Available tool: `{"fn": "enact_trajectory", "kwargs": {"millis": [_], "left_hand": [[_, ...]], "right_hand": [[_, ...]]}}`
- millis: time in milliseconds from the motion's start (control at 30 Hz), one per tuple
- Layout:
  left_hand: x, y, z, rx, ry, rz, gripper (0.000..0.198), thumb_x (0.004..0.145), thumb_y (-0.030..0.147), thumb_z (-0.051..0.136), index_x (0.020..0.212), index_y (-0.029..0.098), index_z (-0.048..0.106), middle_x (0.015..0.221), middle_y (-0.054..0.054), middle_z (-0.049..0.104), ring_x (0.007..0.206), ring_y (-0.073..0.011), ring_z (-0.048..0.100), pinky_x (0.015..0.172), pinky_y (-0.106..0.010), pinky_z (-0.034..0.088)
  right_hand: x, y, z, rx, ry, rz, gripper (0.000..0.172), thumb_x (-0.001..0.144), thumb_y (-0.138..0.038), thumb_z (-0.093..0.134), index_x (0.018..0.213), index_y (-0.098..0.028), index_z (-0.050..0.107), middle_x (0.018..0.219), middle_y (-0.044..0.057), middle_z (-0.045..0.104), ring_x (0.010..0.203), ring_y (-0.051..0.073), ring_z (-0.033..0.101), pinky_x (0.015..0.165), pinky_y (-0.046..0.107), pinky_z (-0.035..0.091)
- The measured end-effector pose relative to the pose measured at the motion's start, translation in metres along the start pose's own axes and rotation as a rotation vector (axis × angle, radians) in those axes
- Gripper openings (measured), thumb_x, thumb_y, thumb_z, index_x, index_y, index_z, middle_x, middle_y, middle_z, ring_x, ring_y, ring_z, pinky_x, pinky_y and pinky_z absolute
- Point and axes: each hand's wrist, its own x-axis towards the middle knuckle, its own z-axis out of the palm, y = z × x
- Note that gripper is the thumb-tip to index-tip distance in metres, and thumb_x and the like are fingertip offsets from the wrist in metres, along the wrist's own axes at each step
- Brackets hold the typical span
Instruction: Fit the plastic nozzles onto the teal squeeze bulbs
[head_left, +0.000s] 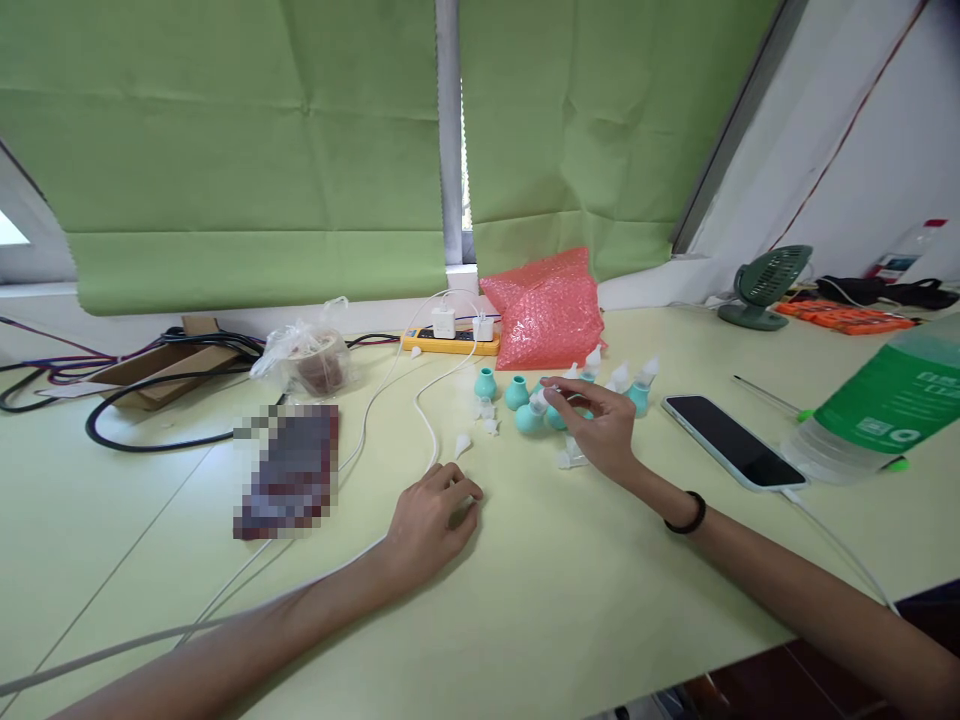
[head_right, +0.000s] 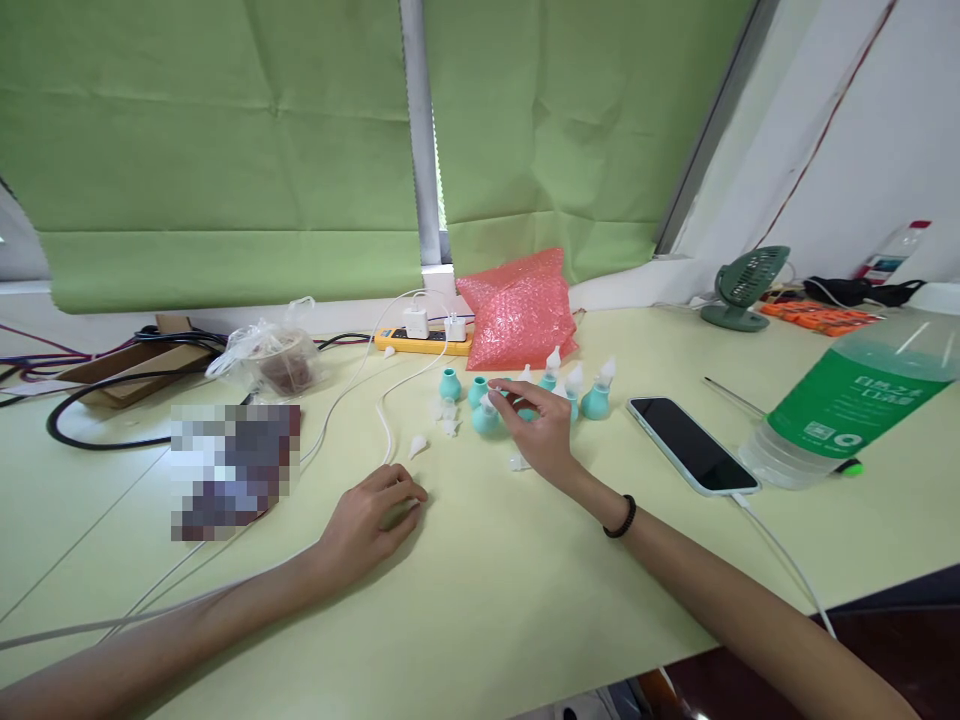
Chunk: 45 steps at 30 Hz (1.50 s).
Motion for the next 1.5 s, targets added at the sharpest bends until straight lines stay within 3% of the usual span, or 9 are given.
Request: {"fn": "enact_trajectory", "kwargs": {"millis": [267,500,733,933,1000,1133,1200,1367,1500], "left_hand": [[-0.001,-0.007,0.007,-0.178,0.051,0.069,0.024,0.074,0.008,0.042,0.088,0.018,0.058,0.081,-0.004,0.058,0.067,-0.0123,0.055,0.057,-0.022,0.045],[0.000,-0.008,0.006,-0.192,0.069,0.056,0.019,0.072,0.012,0.048,0.086,0.018,0.060,0.083,-0.005,0.058,0.077,-0.0158,0.055,0.065,-0.026,0.046],[0.003,-0.008,0.005,-0.199,0.070,0.025,0.018,0.072,0.012,0.050,0.085,0.018,0.060,0.073,-0.003,0.058,0.069,-0.0151,0.054,0.060,-0.026,0.046],[0.002,-0.004,0.002,-0.256,0.105,0.034,0.018,0.073,0.009,0.046,0.083,0.017,0.058,0.076,-0.003,0.057,0.061,-0.0110,0.053,0.055,-0.022,0.045],[0.002,-0.003,0.002,-0.280,0.120,0.044,0.017,0.072,0.009,0.045,0.081,0.017,0.057,0.075,-0.003,0.056,0.058,-0.0097,0.052,0.054,-0.021,0.045],[0.004,-0.003,0.002,-0.316,0.141,0.051,0.016,0.071,0.008,0.045,0.077,0.016,0.057,0.072,-0.003,0.056,0.057,-0.0097,0.053,0.054,-0.021,0.045],[0.004,-0.003,0.002,-0.321,0.141,0.054,0.017,0.070,0.006,0.045,0.076,0.016,0.058,0.072,-0.003,0.056,0.058,-0.0099,0.053,0.054,-0.021,0.045],[0.004,-0.004,0.003,-0.322,0.136,0.050,0.019,0.069,0.005,0.044,0.077,0.016,0.058,0.072,-0.003,0.055,0.059,-0.0100,0.053,0.054,-0.021,0.045],[0.003,-0.004,0.003,-0.342,0.118,0.030,0.019,0.069,0.005,0.044,0.078,0.016,0.058,0.072,-0.003,0.055,0.059,-0.0099,0.053,0.055,-0.022,0.045]], "right_hand": [[0.005,0.022,0.004,-0.095,-0.125,0.026,0.035,0.073,-0.035,0.052,0.102,-0.018,0.058,0.092,0.005,0.063,0.061,0.013,0.058,0.061,0.027,0.050],[-0.001,0.033,0.013,-0.187,-0.276,-0.009,0.040,0.074,-0.037,0.048,0.110,-0.018,0.051,0.090,0.006,0.061,0.059,0.012,0.053,0.055,0.026,0.047],[-0.003,0.035,0.014,-0.185,-0.220,0.001,0.040,0.074,-0.033,0.048,0.111,-0.019,0.040,0.099,0.008,0.052,0.051,0.009,0.050,0.050,0.025,0.045],[-0.010,0.026,0.011,-0.285,-0.092,-0.152,0.030,0.072,-0.028,0.049,0.099,-0.019,0.041,0.092,0.007,0.047,0.044,0.006,0.040,0.046,0.024,0.039],[-0.015,0.023,0.011,-0.314,-0.166,-0.260,0.021,0.073,-0.026,0.048,0.092,-0.018,0.045,0.088,0.007,0.049,0.047,0.008,0.042,0.047,0.024,0.038],[-0.023,0.017,0.016,-0.403,-0.493,-0.446,0.014,0.076,-0.021,0.044,0.086,-0.017,0.053,0.083,0.007,0.056,0.061,0.012,0.052,0.053,0.023,0.038],[-0.021,0.015,0.014,-0.453,-0.582,-0.484,0.015,0.076,-0.018,0.042,0.080,-0.017,0.056,0.076,0.005,0.059,0.065,0.013,0.054,0.055,0.023,0.036],[-0.001,0.003,-0.010,-0.612,-0.734,-0.405,0.015,0.067,-0.017,0.045,0.063,-0.017,0.060,0.046,0.000,0.052,0.045,0.011,0.046,0.050,0.023,0.030],[0.011,-0.009,-0.029,-0.790,-0.896,-0.327,0.014,0.064,-0.024,0.050,0.069,-0.017,0.062,0.049,0.002,0.053,0.052,0.015,0.048,0.049,0.024,0.029]]}}
